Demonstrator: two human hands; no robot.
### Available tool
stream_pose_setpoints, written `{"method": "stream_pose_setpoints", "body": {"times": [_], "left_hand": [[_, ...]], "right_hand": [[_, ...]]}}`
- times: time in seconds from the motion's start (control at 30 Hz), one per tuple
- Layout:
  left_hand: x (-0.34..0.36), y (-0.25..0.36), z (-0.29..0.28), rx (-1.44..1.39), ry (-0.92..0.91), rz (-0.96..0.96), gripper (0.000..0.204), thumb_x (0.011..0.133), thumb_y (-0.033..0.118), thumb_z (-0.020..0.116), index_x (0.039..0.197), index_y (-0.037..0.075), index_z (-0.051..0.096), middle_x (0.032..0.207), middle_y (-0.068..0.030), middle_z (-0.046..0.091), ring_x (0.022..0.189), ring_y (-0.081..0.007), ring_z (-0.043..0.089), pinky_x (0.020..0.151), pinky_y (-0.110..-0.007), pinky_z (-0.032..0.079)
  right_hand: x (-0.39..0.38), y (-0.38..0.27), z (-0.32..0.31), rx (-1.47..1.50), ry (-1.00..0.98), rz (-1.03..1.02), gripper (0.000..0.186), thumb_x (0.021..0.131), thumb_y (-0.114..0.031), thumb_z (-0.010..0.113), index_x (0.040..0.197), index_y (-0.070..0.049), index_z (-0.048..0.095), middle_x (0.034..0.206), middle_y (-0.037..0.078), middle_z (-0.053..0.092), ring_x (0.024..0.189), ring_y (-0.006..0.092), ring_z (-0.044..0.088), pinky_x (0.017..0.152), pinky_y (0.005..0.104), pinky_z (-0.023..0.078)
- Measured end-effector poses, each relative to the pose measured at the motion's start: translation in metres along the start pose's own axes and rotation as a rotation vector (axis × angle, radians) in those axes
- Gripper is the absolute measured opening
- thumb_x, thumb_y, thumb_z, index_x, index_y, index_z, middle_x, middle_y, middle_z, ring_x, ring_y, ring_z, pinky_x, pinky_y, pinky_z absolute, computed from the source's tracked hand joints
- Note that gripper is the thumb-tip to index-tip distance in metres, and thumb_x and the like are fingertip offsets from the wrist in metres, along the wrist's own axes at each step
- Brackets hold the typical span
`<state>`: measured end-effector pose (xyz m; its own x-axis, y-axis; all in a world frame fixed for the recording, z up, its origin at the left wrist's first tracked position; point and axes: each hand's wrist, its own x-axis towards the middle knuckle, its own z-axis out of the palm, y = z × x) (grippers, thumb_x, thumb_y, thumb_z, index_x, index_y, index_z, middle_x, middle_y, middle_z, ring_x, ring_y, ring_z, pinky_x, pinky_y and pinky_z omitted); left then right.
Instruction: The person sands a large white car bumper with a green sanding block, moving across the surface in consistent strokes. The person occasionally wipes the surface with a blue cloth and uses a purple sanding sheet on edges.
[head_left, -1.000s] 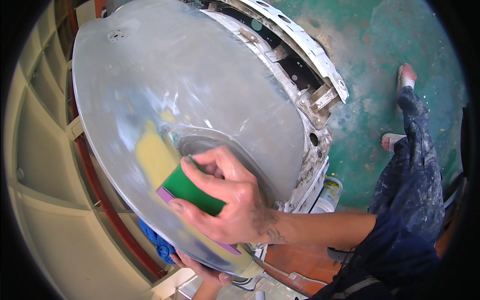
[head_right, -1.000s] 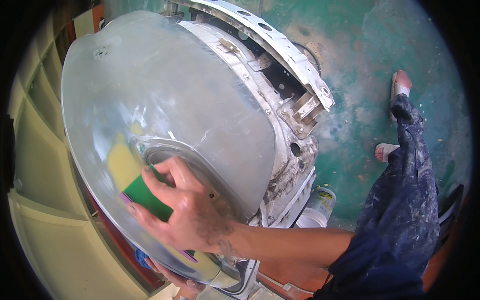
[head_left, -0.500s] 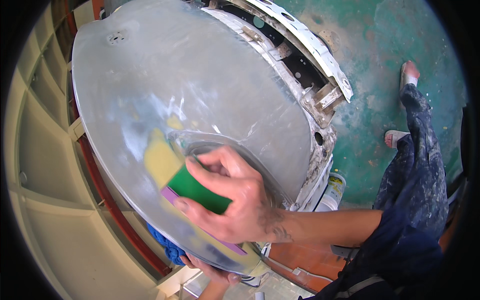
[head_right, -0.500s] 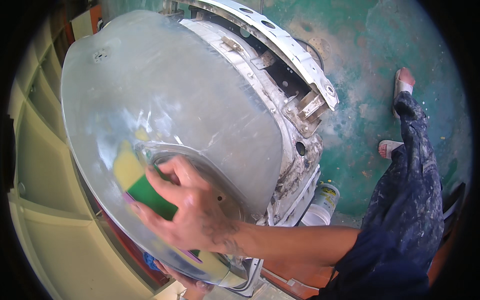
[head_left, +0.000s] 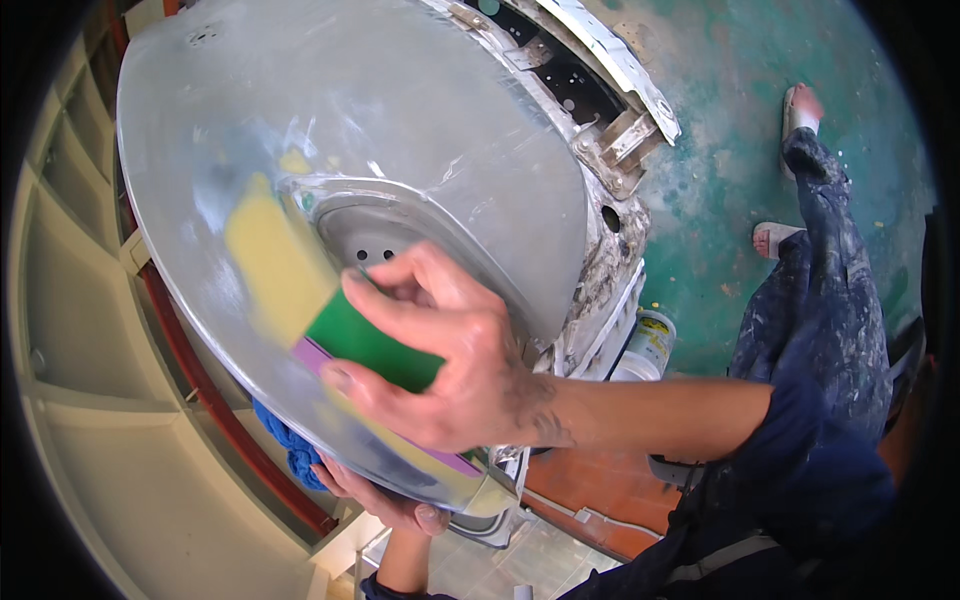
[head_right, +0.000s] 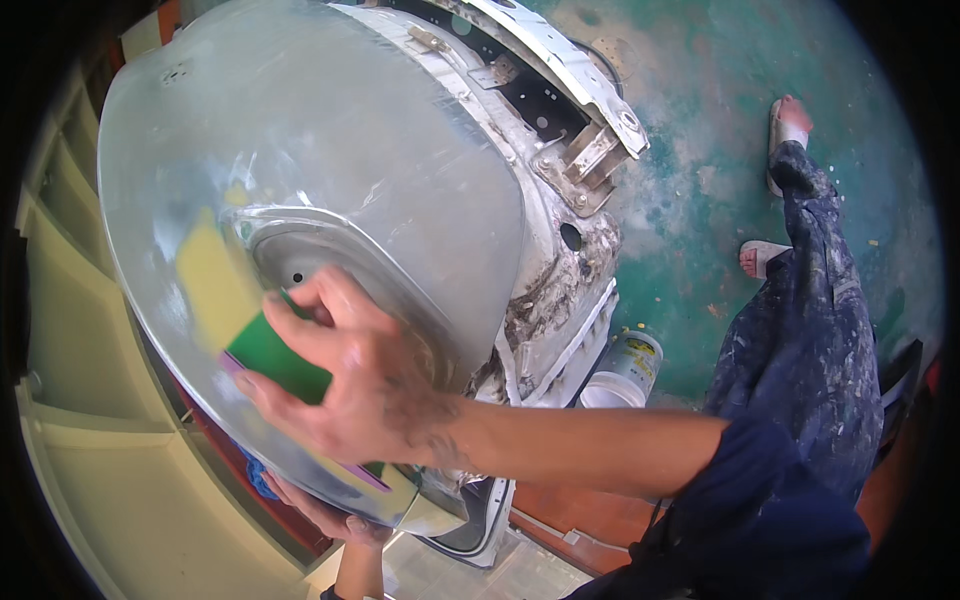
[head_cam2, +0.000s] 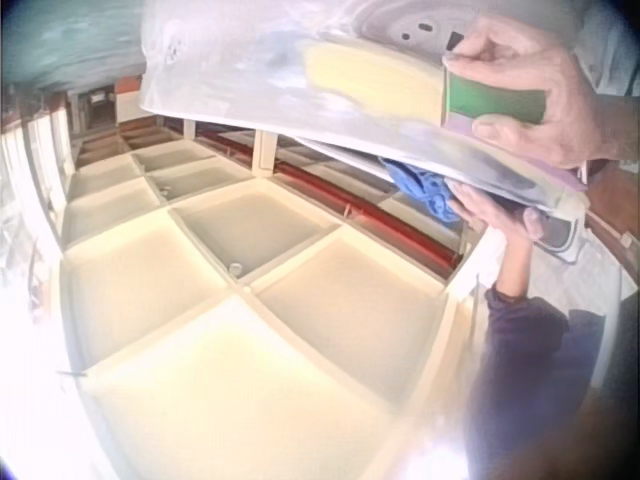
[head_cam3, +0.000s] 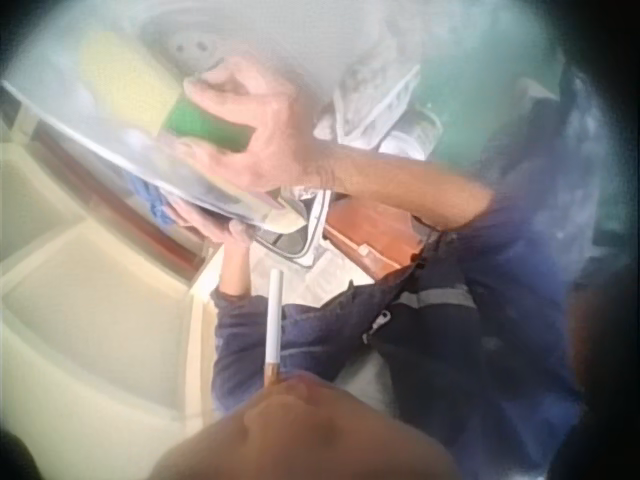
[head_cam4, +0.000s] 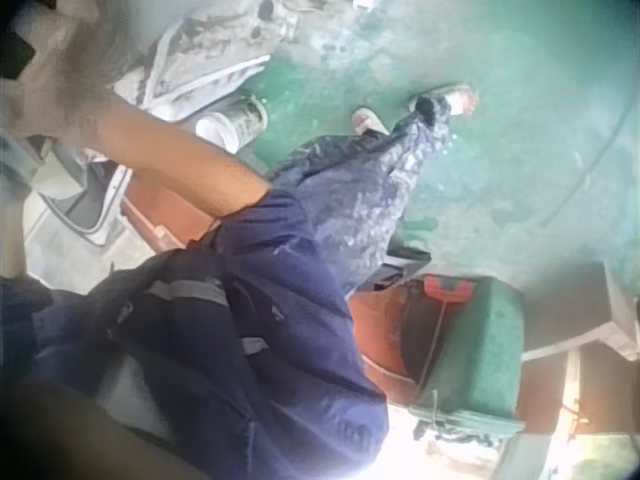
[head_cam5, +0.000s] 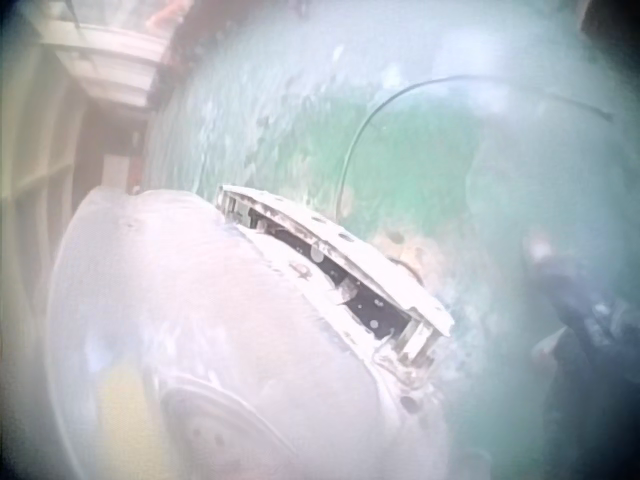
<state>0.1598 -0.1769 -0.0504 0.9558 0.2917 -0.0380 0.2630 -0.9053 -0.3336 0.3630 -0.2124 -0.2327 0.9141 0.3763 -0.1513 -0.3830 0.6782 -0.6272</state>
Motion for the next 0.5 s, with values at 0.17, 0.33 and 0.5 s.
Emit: {"method": "stream_pose_setpoints", "body": {"times": [0.17, 0.33, 0.5], "left_hand": [[0.025, 0.021, 0.001, 0.043, 0.044, -0.012, 0.095, 0.105, 0.063, 0.035, 0.162, -0.013, 0.037, 0.165, -0.0342, 0.043, 0.158, -0.0505, 0.035, 0.131, -0.060, 0.013], [0.040, 0.029, -0.006, 0.111, 0.063, -0.039, 0.089, 0.106, 0.061, 0.036, 0.163, -0.007, 0.040, 0.170, -0.0275, 0.041, 0.161, -0.0469, 0.031, 0.131, -0.061, 0.011], [0.076, 0.011, -0.028, 0.281, 0.371, -0.322, 0.067, 0.113, 0.047, 0.048, 0.166, 0.006, 0.044, 0.168, -0.0196, 0.045, 0.158, -0.0359, 0.036, 0.130, -0.053, 0.020]], "right_hand": [[-0.095, -0.045, -0.047, 0.007, -0.150, 0.151, 0.058, 0.083, -0.011, 0.090, 0.130, 0.014, 0.069, 0.118, 0.024, 0.062, 0.095, 0.0293, 0.070, 0.079, 0.0360, 0.060], [-0.134, -0.066, -0.079, 0.030, -0.318, 0.281, 0.055, 0.083, -0.015, 0.091, 0.128, 0.010, 0.072, 0.115, 0.020, 0.066, 0.093, 0.0269, 0.071, 0.078, 0.0345, 0.060], [-0.168, -0.060, -0.165, -0.031, -0.530, 0.502, 0.045, 0.088, -0.020, 0.086, 0.125, 0.004, 0.078, 0.115, 0.017, 0.073, 0.102, 0.0247, 0.073, 0.088, 0.0348, 0.057]]}}
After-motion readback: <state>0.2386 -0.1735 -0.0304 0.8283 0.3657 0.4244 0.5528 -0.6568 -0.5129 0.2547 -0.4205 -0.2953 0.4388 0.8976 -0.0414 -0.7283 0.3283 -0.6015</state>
